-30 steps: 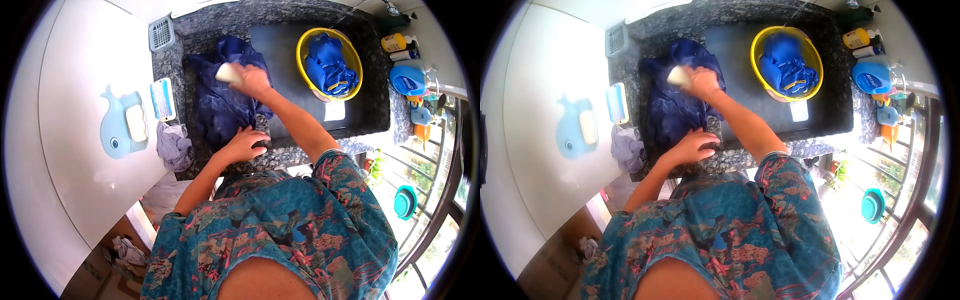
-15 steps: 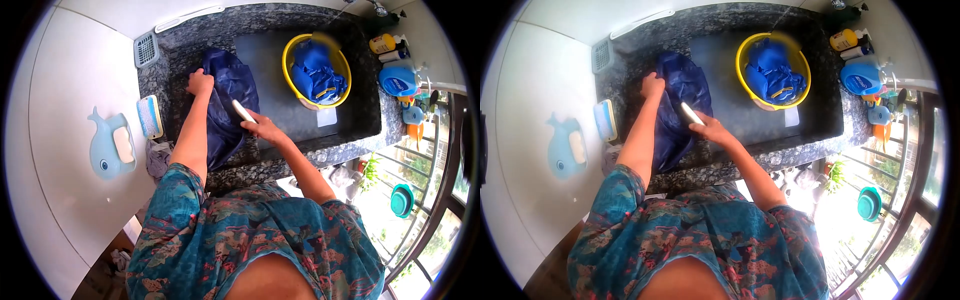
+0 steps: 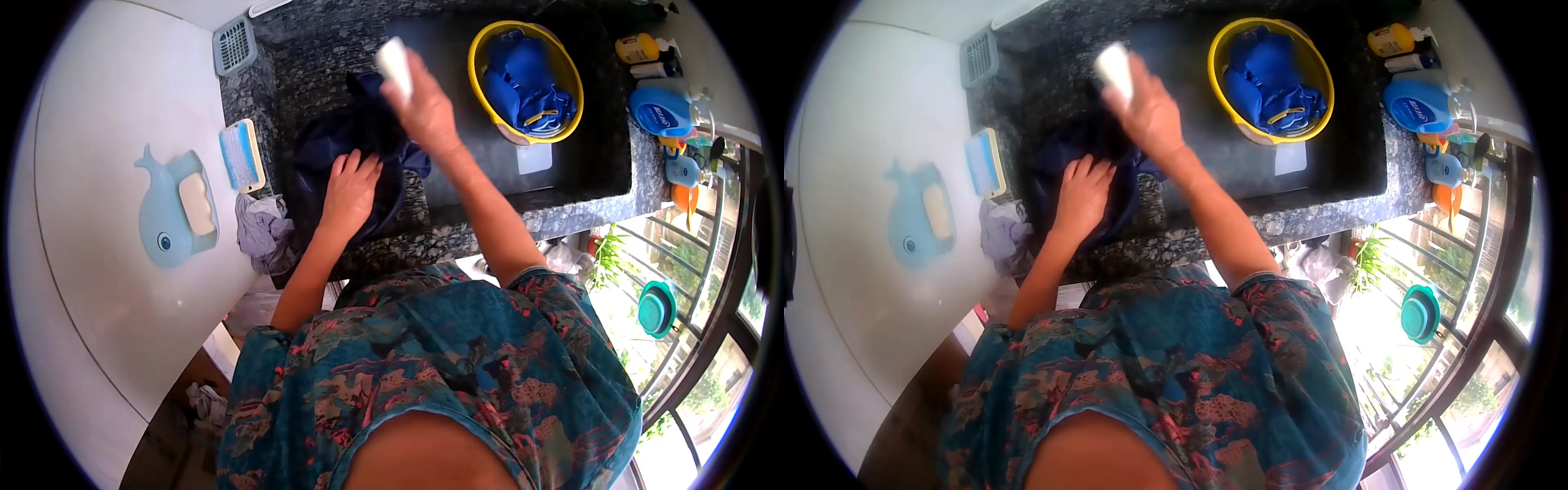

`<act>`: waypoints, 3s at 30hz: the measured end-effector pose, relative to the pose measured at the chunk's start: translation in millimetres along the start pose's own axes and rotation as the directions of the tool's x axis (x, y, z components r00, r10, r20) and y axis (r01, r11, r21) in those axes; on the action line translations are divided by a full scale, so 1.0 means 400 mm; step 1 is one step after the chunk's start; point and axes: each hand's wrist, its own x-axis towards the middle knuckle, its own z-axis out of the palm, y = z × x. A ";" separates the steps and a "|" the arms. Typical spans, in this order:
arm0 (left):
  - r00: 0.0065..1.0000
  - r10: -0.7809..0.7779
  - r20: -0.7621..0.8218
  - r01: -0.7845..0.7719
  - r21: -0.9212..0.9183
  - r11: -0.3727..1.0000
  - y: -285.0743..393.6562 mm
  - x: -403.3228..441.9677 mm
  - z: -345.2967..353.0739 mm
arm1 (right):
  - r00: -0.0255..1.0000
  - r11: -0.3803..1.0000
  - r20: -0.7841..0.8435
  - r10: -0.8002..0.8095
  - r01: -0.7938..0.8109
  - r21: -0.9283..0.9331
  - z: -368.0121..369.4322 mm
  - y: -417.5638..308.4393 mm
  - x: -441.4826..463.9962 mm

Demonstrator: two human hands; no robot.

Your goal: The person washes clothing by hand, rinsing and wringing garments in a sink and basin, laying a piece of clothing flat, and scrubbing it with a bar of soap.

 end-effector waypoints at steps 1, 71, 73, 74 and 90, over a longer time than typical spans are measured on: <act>1.000 -0.015 0.020 0.016 -0.043 0.999 0.009 -0.009 -0.003 | 0.969 0.958 0.245 0.040 0.032 -0.284 0.043 0.026 -0.056; 0.772 -0.519 0.367 0.567 -0.028 0.823 -0.064 -0.092 0.074 | 0.675 0.840 0.566 0.473 -0.151 -0.521 0.290 0.247 0.163; 0.782 -0.517 0.348 0.563 -0.036 0.826 -0.070 -0.096 0.085 | 0.581 0.869 0.646 0.495 -0.331 -0.368 0.276 0.234 0.206; 0.780 -0.518 0.351 0.565 -0.040 0.824 -0.070 -0.095 0.085 | 0.525 0.850 0.695 0.491 -0.464 -0.249 0.246 0.198 0.206; 0.755 -0.538 0.374 0.598 -0.056 0.800 -0.060 -0.083 0.073 | 0.779 0.944 0.599 0.188 -0.312 0.109 0.543 -0.270 0.311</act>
